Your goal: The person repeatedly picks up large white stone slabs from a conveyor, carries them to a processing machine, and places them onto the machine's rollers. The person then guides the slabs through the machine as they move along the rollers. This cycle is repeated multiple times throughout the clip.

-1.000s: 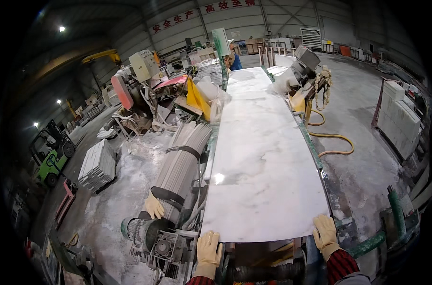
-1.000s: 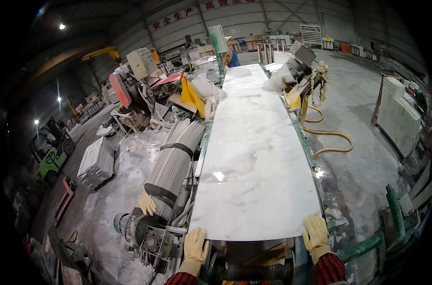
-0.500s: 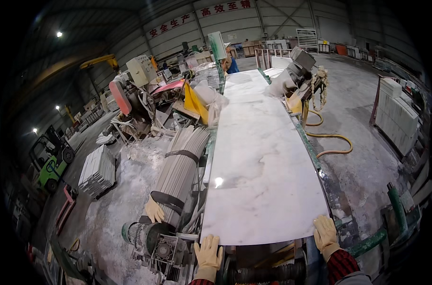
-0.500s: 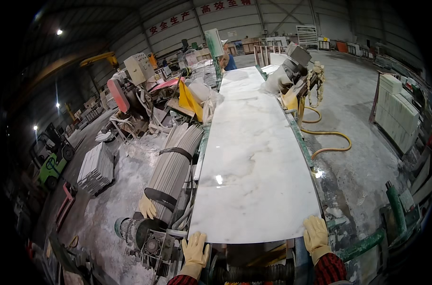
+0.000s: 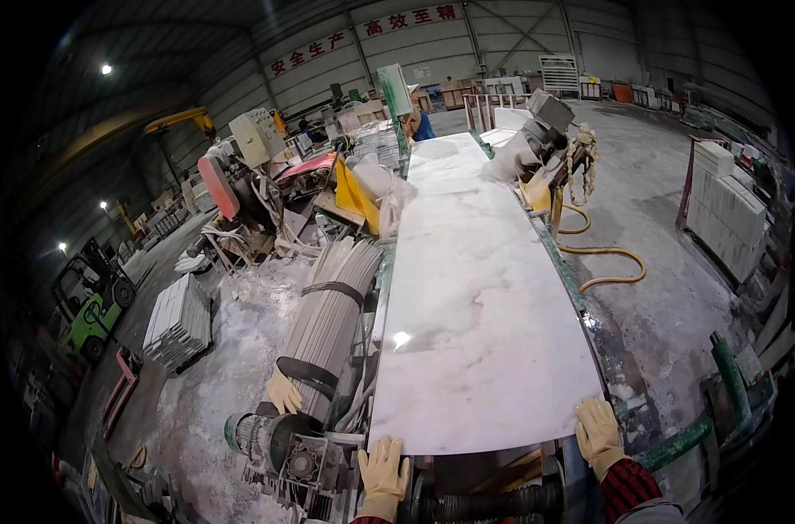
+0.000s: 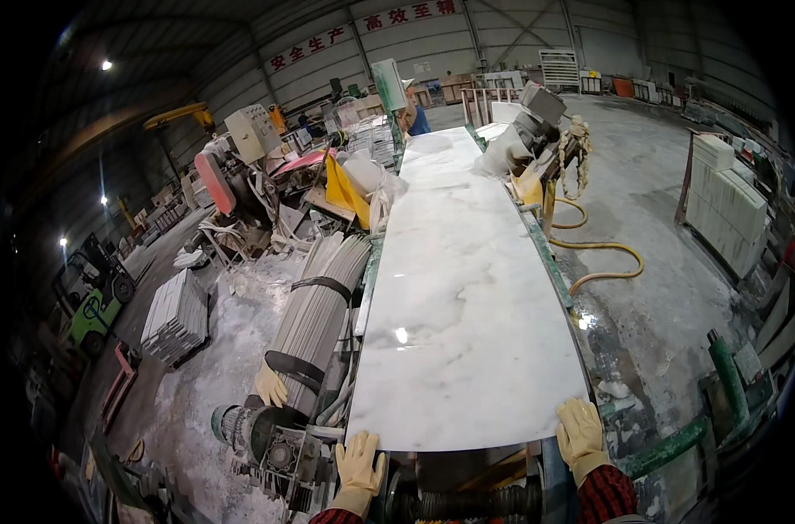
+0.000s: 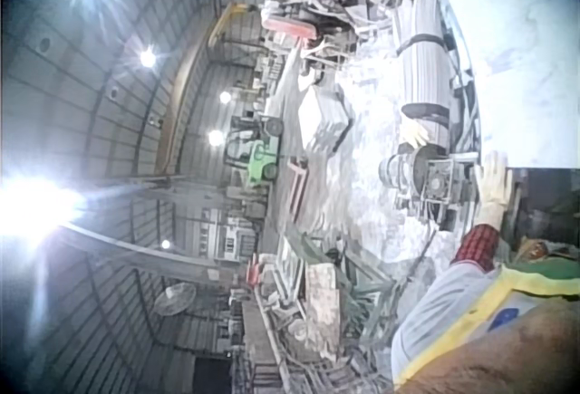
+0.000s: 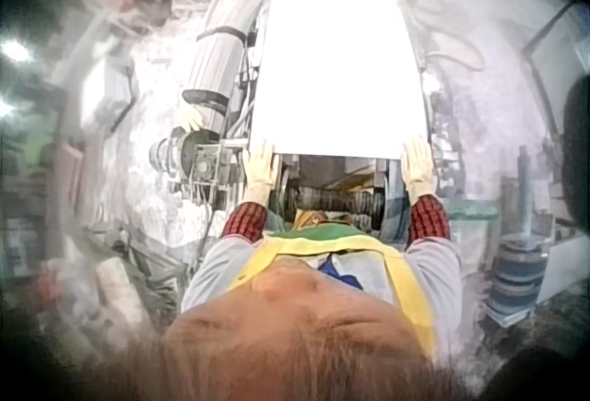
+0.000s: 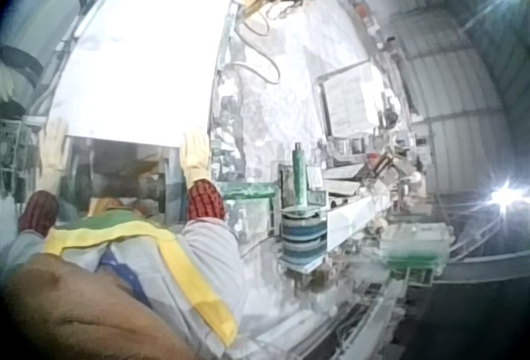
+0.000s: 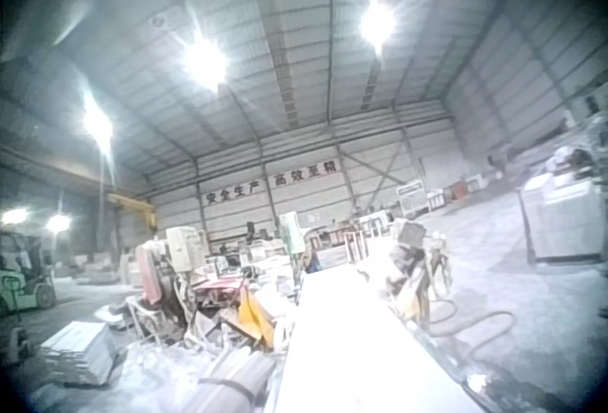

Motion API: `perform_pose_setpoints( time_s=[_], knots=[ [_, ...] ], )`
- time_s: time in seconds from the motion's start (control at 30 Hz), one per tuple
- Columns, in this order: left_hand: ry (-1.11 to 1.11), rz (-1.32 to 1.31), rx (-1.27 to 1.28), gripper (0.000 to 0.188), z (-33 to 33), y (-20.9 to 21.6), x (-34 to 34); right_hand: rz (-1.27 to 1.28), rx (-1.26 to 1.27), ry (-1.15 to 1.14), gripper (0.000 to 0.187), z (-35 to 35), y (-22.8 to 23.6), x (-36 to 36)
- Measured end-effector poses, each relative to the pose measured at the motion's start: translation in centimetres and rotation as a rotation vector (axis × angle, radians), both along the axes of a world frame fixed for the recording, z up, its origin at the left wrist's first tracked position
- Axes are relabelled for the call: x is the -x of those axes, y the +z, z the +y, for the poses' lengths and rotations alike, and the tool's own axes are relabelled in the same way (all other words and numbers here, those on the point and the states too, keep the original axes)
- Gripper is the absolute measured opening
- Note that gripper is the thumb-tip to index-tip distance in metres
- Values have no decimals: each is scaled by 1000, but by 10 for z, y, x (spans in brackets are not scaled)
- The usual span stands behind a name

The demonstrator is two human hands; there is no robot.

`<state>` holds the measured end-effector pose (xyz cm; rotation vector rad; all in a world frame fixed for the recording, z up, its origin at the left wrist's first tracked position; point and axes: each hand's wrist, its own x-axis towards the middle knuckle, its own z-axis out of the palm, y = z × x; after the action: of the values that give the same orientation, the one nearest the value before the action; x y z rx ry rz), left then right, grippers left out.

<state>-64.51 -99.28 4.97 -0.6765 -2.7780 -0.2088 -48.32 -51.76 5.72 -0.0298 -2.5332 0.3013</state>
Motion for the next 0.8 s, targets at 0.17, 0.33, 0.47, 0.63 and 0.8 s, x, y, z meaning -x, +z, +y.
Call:
perform_pose_setpoints(
  time_s=[0.17,0.33,0.47,0.63,0.8],
  knots=[
    [-4,9,-7,50,1,4,-3,-6,8,-15,38,-1,1,-2],
    [-7,-32,-17,51,-1,0,-4,-54,43,-32,39,0,-3,-6],
    [7,13,8,49,0,3,-7,-13,-3,-30,39,0,-7,-7],
    [24,-32,5,50,-1,0,-9,-16,-20,-36,41,1,-13,-9],
    [23,-43,-19,51,-5,-7,-10,-66,26,-32,43,0,-12,-12]
  ],
)
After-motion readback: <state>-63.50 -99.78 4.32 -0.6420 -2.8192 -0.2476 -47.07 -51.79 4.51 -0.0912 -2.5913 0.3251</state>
